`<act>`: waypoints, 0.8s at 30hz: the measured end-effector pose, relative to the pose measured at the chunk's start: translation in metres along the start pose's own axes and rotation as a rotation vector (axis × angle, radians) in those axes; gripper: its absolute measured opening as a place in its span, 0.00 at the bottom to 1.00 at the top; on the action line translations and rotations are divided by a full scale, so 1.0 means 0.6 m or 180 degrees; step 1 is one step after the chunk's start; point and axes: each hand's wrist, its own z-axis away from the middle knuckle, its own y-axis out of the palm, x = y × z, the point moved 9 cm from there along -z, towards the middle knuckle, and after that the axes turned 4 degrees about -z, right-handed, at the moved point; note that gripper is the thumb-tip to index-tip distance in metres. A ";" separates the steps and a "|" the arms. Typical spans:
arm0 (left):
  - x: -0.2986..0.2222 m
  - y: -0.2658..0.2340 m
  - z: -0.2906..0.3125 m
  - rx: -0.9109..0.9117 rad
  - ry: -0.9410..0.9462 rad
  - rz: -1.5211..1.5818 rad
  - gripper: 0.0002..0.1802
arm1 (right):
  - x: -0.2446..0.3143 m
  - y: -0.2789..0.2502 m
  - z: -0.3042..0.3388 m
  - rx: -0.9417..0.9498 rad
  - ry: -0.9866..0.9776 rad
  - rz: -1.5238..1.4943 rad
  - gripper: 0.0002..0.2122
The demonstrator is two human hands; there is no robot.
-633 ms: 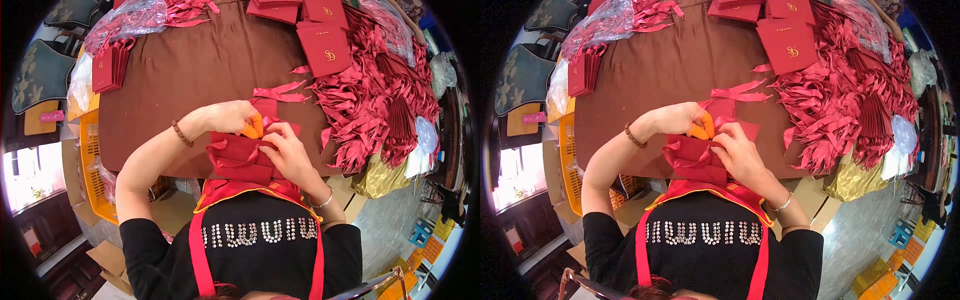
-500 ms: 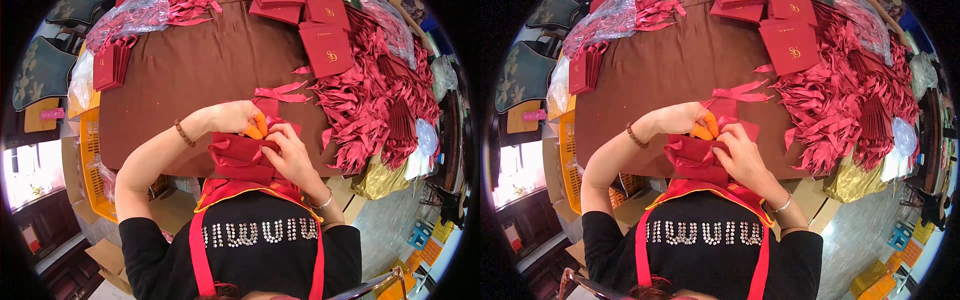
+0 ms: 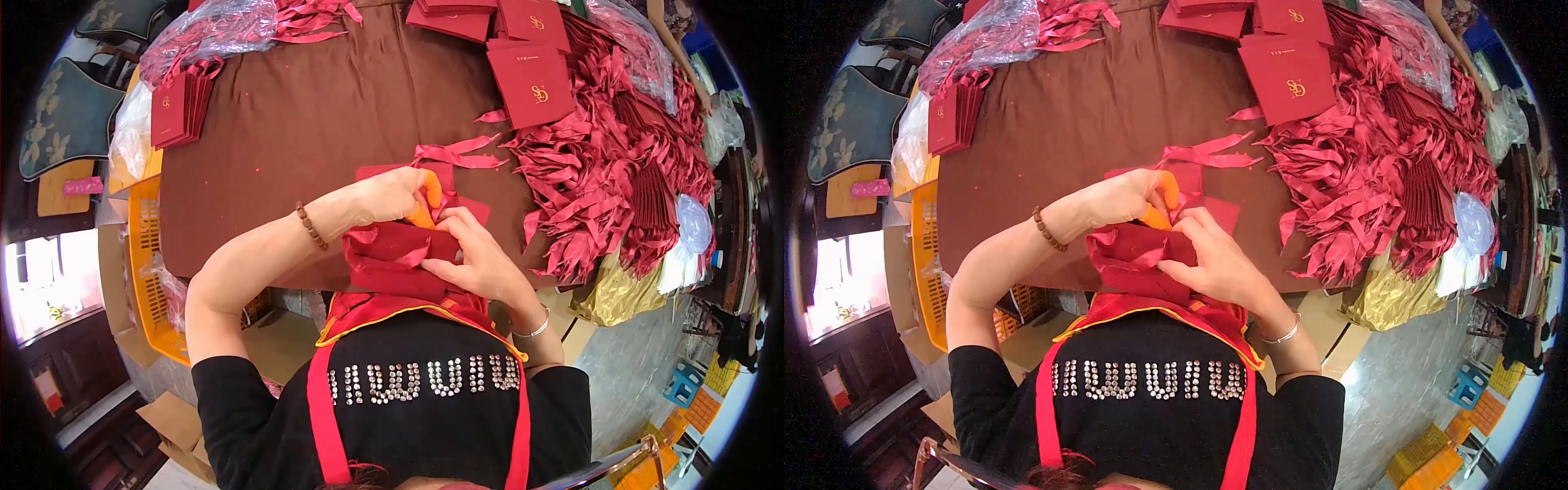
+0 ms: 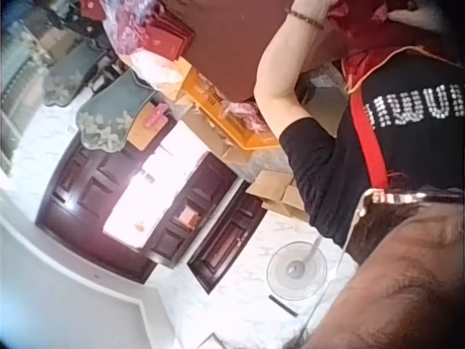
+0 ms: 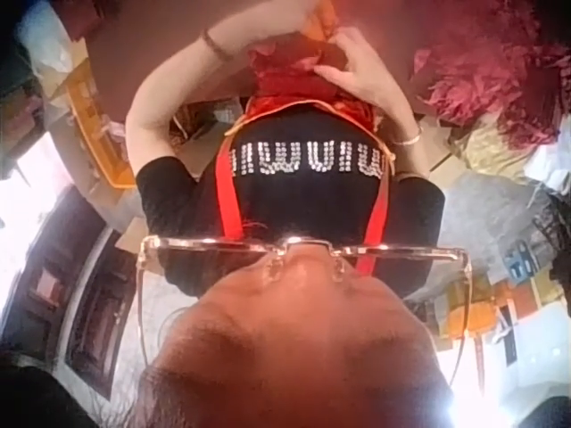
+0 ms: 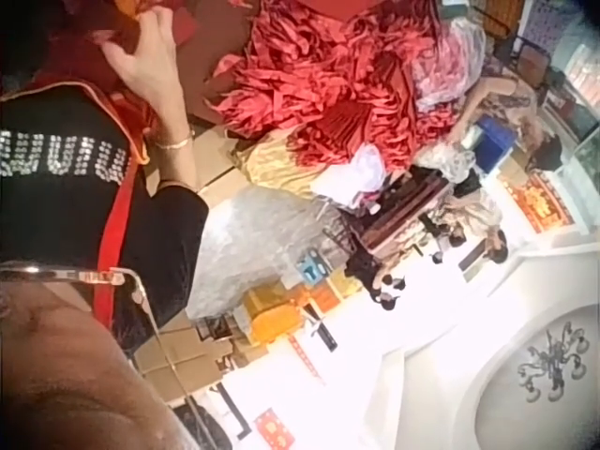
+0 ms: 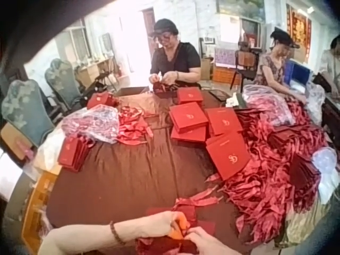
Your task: The person attaches ribbon handles to paper gift bags by hand, folds them flat, and stacks the assembled bags together.
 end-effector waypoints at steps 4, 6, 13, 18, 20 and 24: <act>-0.020 -0.003 0.004 -0.0121 0.0003 0.0044 0.13 | -0.009 -0.001 -0.007 -0.0131 -0.0057 0.0121 0.13; -0.019 0.003 0.004 0.0037 -0.0062 0.0013 0.15 | -0.013 -0.003 -0.007 -0.0341 -0.0129 0.0127 0.12; -0.016 0.000 0.000 -0.0118 0.0347 0.0028 0.13 | -0.029 0.001 -0.016 -0.0605 -0.0127 0.0097 0.10; -0.006 -0.012 0.002 -0.0749 0.0147 0.0178 0.16 | -0.049 0.003 -0.010 -0.0715 0.0119 -0.0147 0.10; -0.003 -0.010 0.002 -0.0737 0.0159 0.0245 0.17 | -0.049 0.004 -0.009 -0.0698 0.0131 -0.0157 0.10; -0.007 -0.018 -0.001 -0.0878 0.0209 0.0204 0.18 | -0.040 0.003 -0.008 -0.0709 -0.0119 -0.0041 0.09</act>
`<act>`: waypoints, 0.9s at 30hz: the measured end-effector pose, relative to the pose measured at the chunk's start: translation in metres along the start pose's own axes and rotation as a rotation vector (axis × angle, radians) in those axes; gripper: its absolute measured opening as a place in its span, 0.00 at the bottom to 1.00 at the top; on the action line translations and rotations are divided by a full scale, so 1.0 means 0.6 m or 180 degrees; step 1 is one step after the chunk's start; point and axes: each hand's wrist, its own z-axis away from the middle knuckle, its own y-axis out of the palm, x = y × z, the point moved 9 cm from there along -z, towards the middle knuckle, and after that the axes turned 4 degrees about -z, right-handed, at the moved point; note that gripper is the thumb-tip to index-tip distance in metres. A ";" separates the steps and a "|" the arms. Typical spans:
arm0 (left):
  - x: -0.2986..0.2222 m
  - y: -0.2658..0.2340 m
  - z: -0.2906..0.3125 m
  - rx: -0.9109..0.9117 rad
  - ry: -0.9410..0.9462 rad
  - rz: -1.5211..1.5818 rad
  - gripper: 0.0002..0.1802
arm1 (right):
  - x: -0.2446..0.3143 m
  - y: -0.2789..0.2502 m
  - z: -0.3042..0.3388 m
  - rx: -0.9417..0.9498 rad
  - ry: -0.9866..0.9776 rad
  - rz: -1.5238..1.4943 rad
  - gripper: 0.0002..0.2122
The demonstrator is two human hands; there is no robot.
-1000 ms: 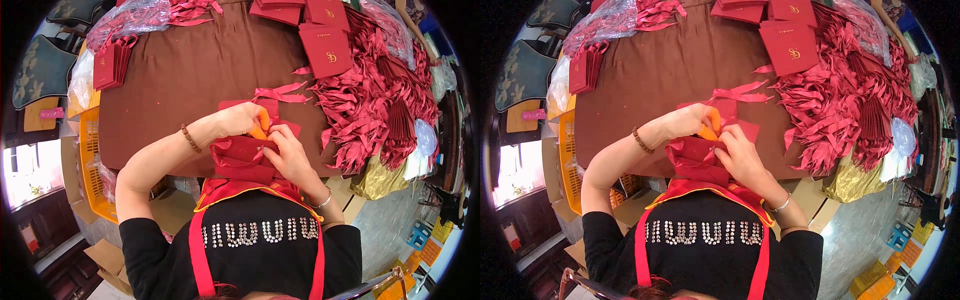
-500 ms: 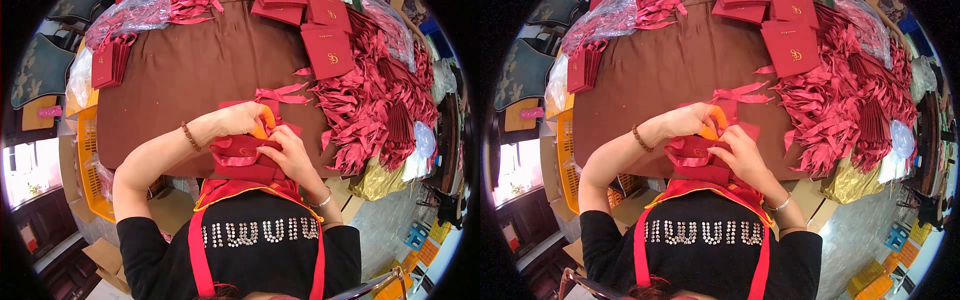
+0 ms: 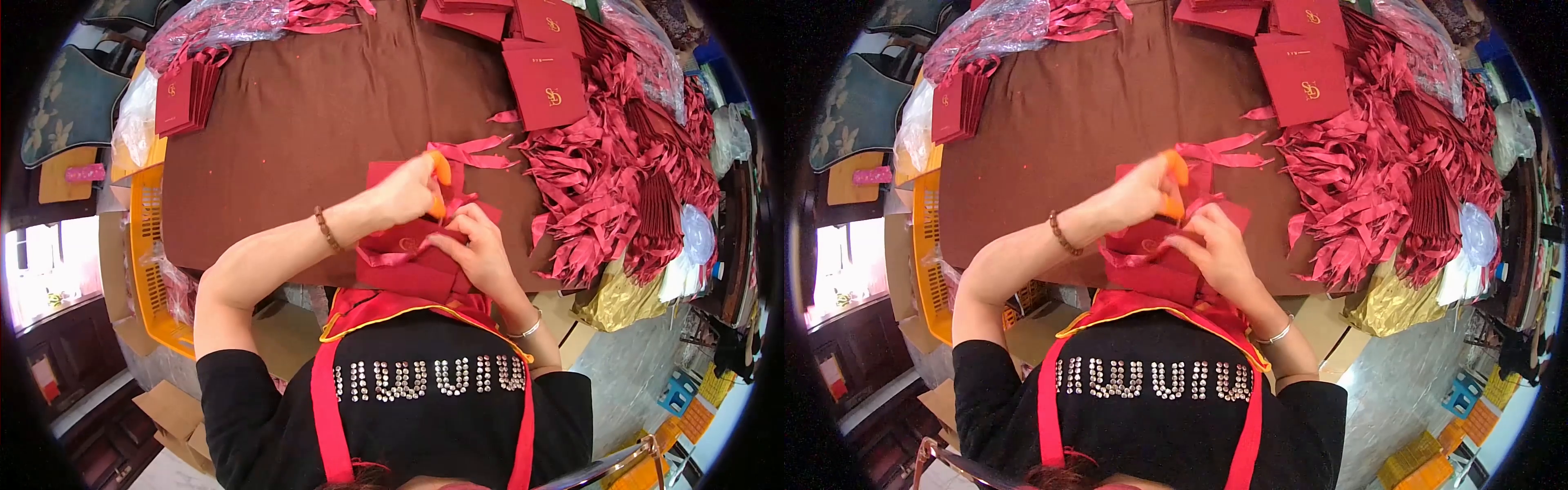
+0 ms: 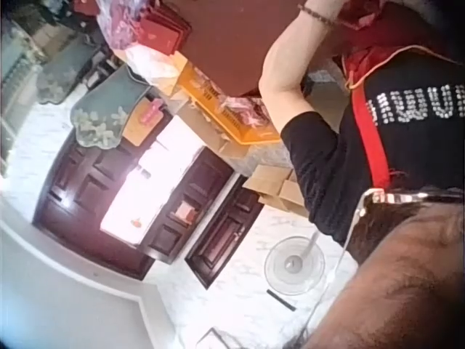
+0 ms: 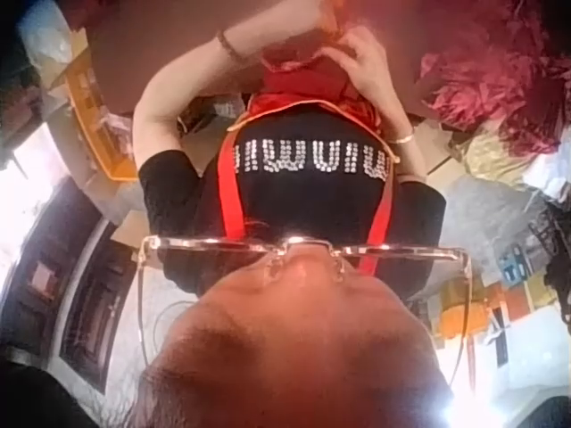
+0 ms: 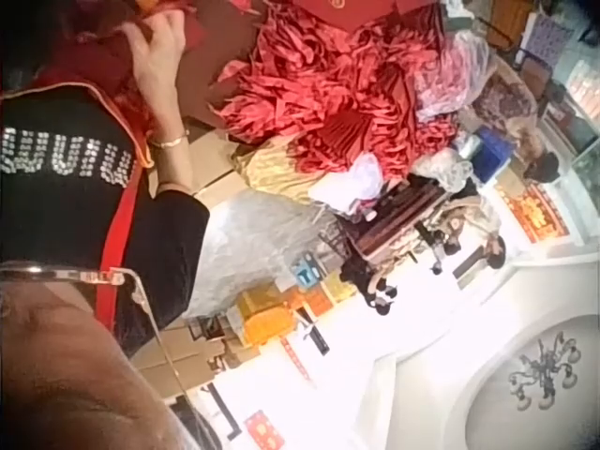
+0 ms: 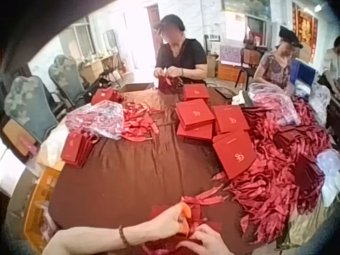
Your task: The person attaches ribbon handles to paper gift bags by hand, folds them flat, and stacks the assembled bags together.
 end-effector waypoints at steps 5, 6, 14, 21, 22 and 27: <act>-0.018 -0.046 -0.013 -0.0115 0.0103 0.0035 0.15 | 0.013 0.005 0.004 0.0186 0.0161 -0.0172 0.08; -0.024 -0.047 -0.012 -0.0005 0.0181 0.0022 0.14 | 0.006 0.004 0.004 0.0176 0.0253 -0.0205 0.07; 0.006 -0.129 0.034 0.0152 -0.0404 -0.1328 0.14 | 0.012 0.004 0.009 0.0284 0.0059 -0.0399 0.06; 0.019 -0.093 0.050 0.0225 0.0233 -0.0821 0.14 | 0.012 0.011 0.011 0.0308 0.0035 -0.0407 0.06; 0.013 -0.092 0.051 0.0167 0.0236 -0.0766 0.15 | 0.010 0.011 0.010 0.0291 0.0046 -0.0400 0.06; -0.029 -0.067 0.066 -0.0033 0.0220 -0.0576 0.09 | 0.012 0.012 0.006 0.0342 0.0026 -0.0336 0.07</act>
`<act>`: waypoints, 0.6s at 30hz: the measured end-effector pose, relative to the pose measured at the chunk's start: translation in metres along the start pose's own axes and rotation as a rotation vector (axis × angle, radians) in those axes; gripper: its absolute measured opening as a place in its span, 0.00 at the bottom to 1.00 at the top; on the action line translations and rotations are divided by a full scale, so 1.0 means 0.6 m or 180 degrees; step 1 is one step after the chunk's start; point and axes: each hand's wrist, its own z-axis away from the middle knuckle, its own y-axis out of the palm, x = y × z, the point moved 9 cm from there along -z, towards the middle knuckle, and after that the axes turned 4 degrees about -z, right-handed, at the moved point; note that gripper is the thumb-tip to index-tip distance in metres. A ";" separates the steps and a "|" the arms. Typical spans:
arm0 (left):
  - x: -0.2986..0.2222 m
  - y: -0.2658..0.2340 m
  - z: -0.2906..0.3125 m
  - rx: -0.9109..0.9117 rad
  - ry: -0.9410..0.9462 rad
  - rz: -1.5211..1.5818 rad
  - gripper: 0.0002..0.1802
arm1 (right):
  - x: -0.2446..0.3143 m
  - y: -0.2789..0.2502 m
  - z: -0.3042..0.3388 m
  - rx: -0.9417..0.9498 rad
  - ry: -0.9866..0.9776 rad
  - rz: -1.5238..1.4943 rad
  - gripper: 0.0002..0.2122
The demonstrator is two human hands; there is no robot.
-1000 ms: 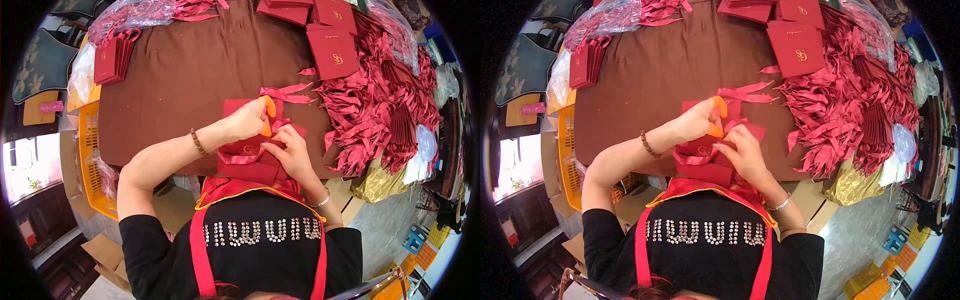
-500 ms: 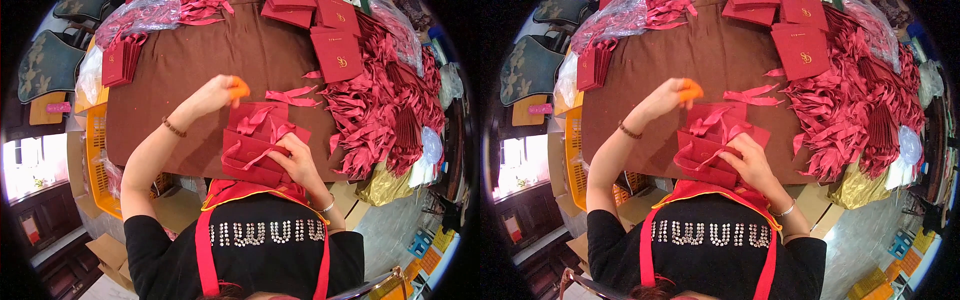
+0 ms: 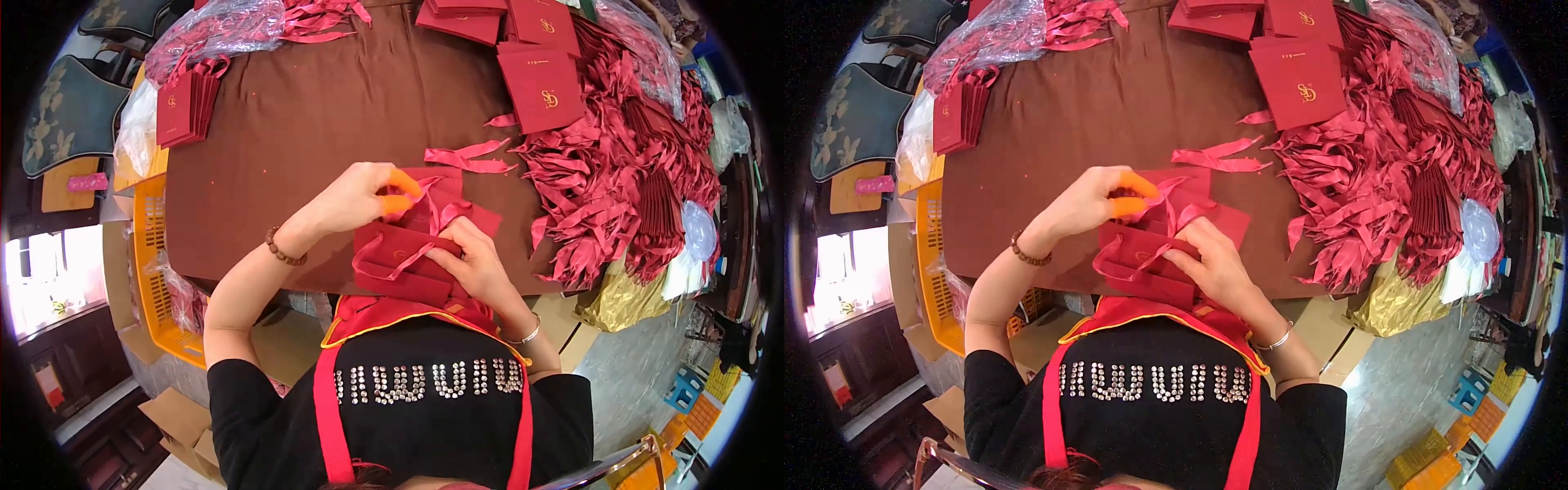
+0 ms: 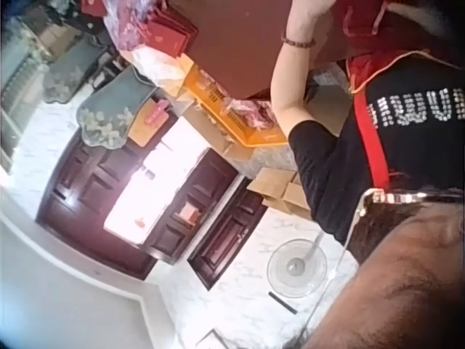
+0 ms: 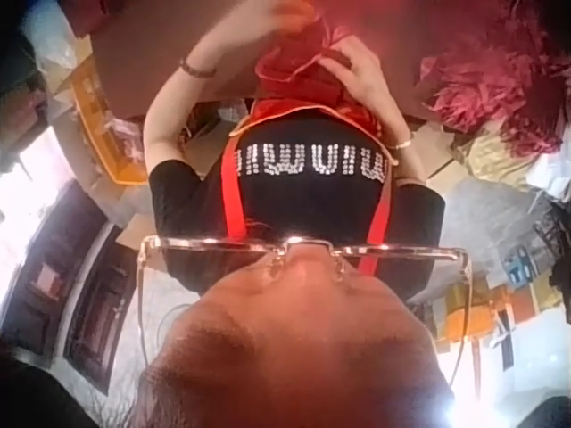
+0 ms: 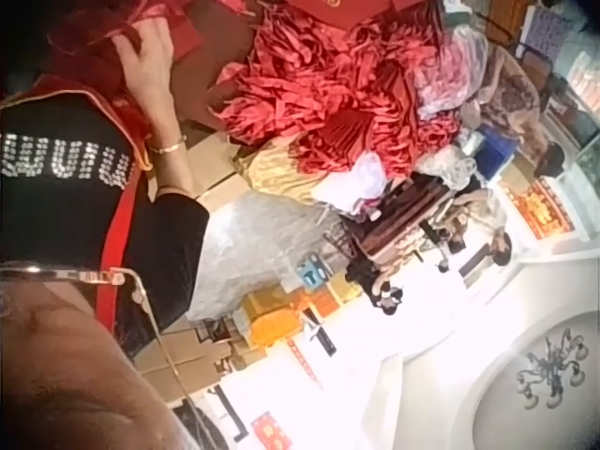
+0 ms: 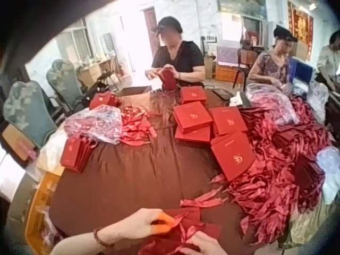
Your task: The person attaches ribbon handles to paper gift bags by hand, folds them flat, and stacks the assembled bags together.
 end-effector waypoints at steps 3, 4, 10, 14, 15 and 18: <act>-0.004 0.012 -0.017 0.0030 -0.0565 -0.1063 0.13 | 0.007 0.006 -0.002 0.0080 0.0060 0.0040 0.06; -0.013 0.017 -0.024 -0.0091 -0.0154 -0.1635 0.16 | 0.008 0.007 -0.003 0.0095 0.0050 0.0042 0.06; 0.008 0.033 -0.045 -0.0021 -0.0028 -0.0461 0.13 | 0.008 0.012 0.001 -0.0036 -0.0355 0.0303 0.18; 0.010 0.023 -0.056 -0.0129 -0.0340 -0.0303 0.12 | -0.029 0.015 0.003 0.0107 0.0072 0.0078 0.24; 0.016 0.020 -0.059 -0.0134 -0.0557 -0.0205 0.11 | -0.027 0.016 0.002 0.0132 -0.0002 0.0206 0.24; 0.046 -0.033 -0.095 -0.0715 -0.0099 0.0924 0.10 | -0.004 0.038 0.010 0.0446 -0.0172 0.0200 0.23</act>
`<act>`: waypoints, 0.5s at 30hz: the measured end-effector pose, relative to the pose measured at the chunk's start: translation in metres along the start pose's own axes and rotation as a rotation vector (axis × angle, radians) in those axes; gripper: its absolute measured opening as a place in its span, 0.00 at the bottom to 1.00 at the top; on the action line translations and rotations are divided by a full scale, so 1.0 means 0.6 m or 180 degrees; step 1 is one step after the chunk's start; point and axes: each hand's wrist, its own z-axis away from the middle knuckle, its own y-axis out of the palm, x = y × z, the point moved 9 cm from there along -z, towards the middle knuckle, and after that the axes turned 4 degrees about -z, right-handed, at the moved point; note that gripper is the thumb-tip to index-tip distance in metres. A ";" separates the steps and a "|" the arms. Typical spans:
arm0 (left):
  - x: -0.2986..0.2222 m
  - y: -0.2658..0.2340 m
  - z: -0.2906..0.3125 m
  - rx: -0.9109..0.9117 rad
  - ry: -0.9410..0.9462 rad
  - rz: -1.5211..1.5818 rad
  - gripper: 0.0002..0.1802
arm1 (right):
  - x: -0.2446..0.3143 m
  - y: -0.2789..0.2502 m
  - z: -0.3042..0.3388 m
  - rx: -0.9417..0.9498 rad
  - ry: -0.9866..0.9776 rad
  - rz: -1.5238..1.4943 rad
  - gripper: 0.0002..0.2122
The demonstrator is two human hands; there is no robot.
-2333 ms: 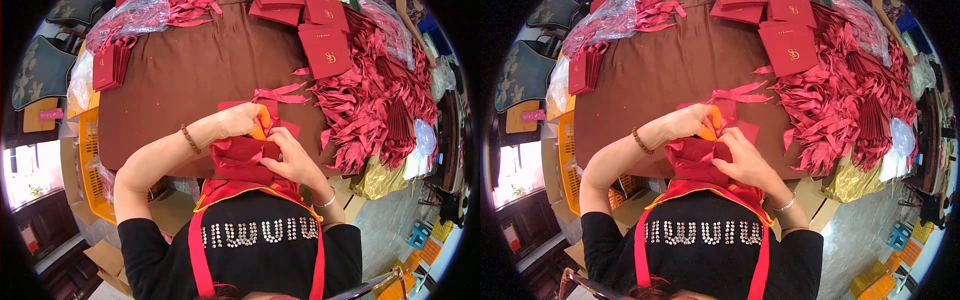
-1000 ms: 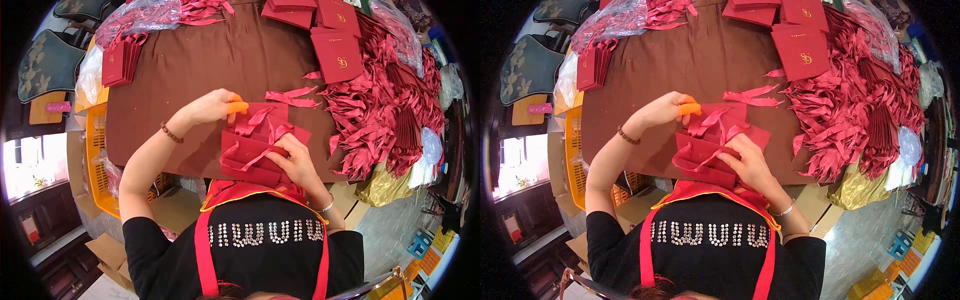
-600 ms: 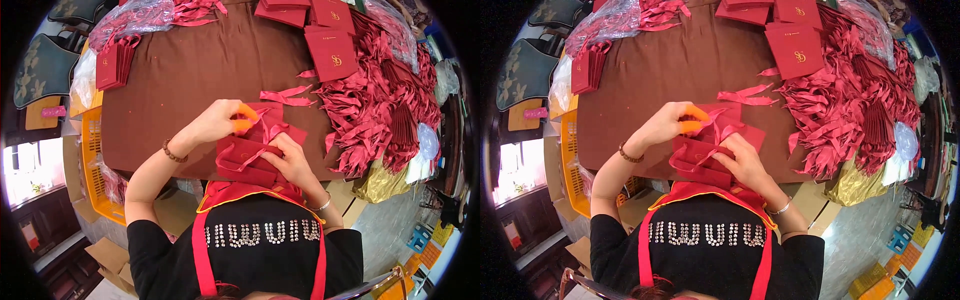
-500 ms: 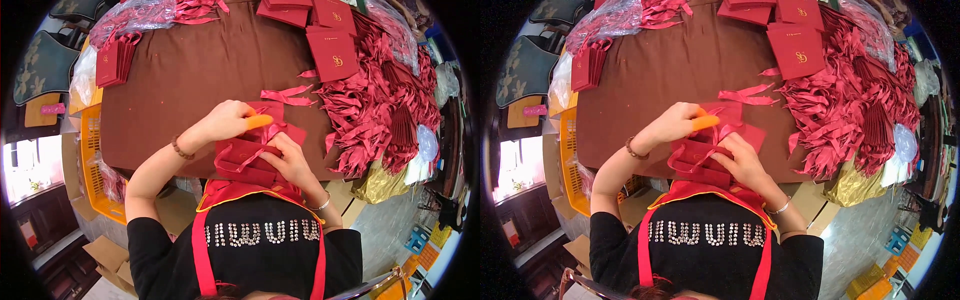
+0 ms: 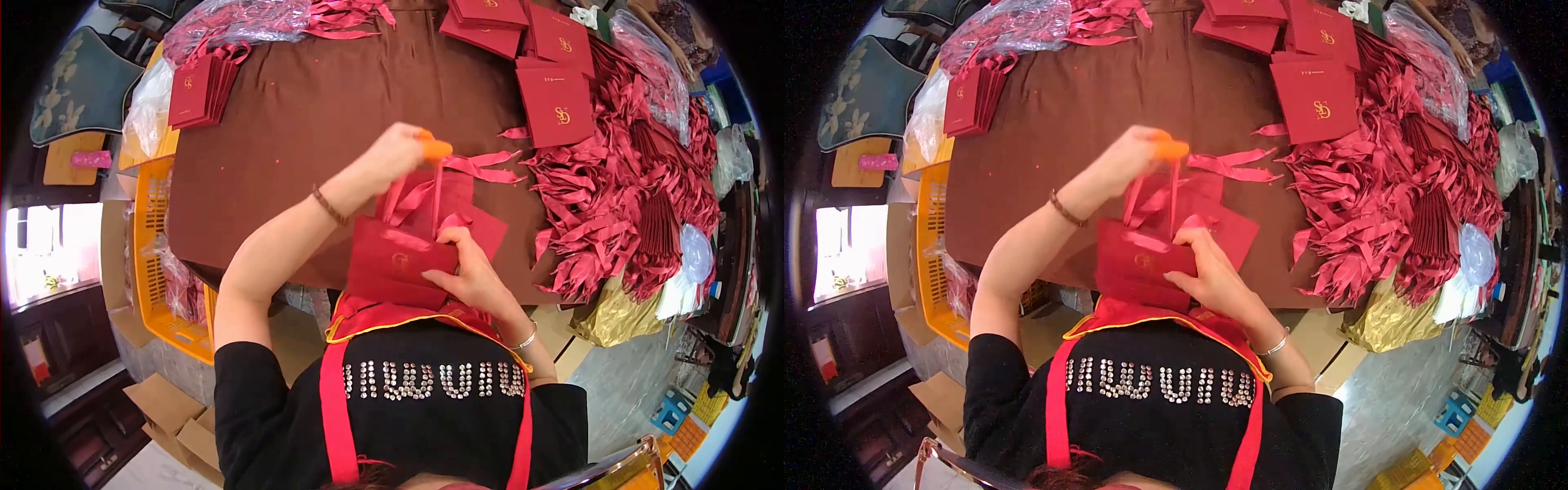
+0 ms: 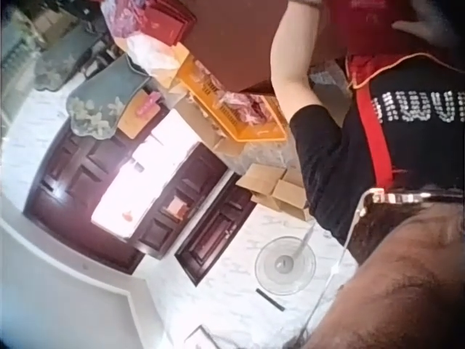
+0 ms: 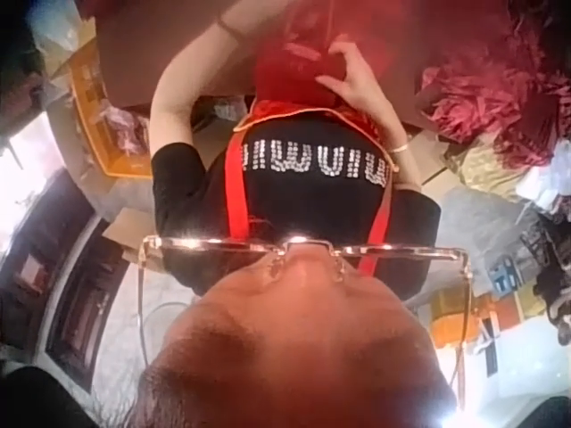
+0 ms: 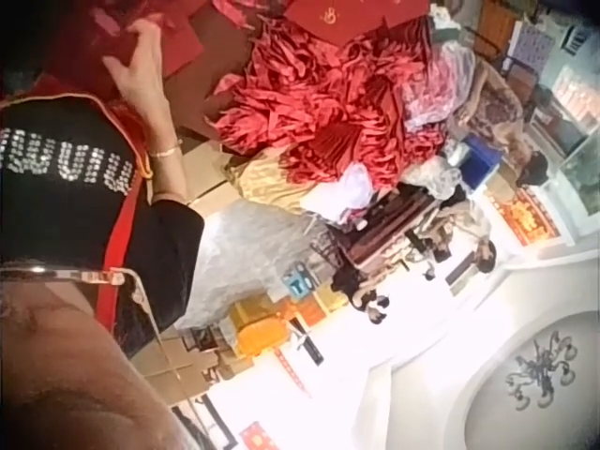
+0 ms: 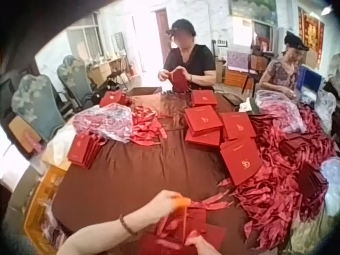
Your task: The person attaches ribbon handles to paper gift bags by hand, folds them flat, and stacks the assembled bags together.
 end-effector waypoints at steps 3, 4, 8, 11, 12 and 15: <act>-0.010 -0.008 -0.002 -0.0084 -0.0204 0.0159 0.09 | 0.007 -0.014 -0.007 0.0013 -0.0090 0.0133 0.23; -0.013 0.001 -0.003 0.0013 0.0087 -0.0021 0.10 | 0.007 -0.015 -0.007 0.0006 -0.0095 0.0141 0.23; -0.037 -0.025 0.025 -0.0071 0.0660 0.0105 0.21 | -0.030 -0.027 0.002 -0.0287 0.0135 -0.0553 0.24; -0.026 -0.067 0.080 -0.0294 0.0469 0.0286 0.28 | -0.048 -0.038 0.002 -0.0556 0.0547 -0.1486 0.26; -0.007 -0.061 0.094 -0.0114 0.0158 0.0379 0.30 | -0.043 -0.046 -0.004 -0.0725 0.0524 -0.1794 0.26; 0.007 -0.010 0.146 0.0483 0.0017 0.2146 0.33 | -0.049 -0.058 -0.015 -0.0985 0.0402 -0.2070 0.26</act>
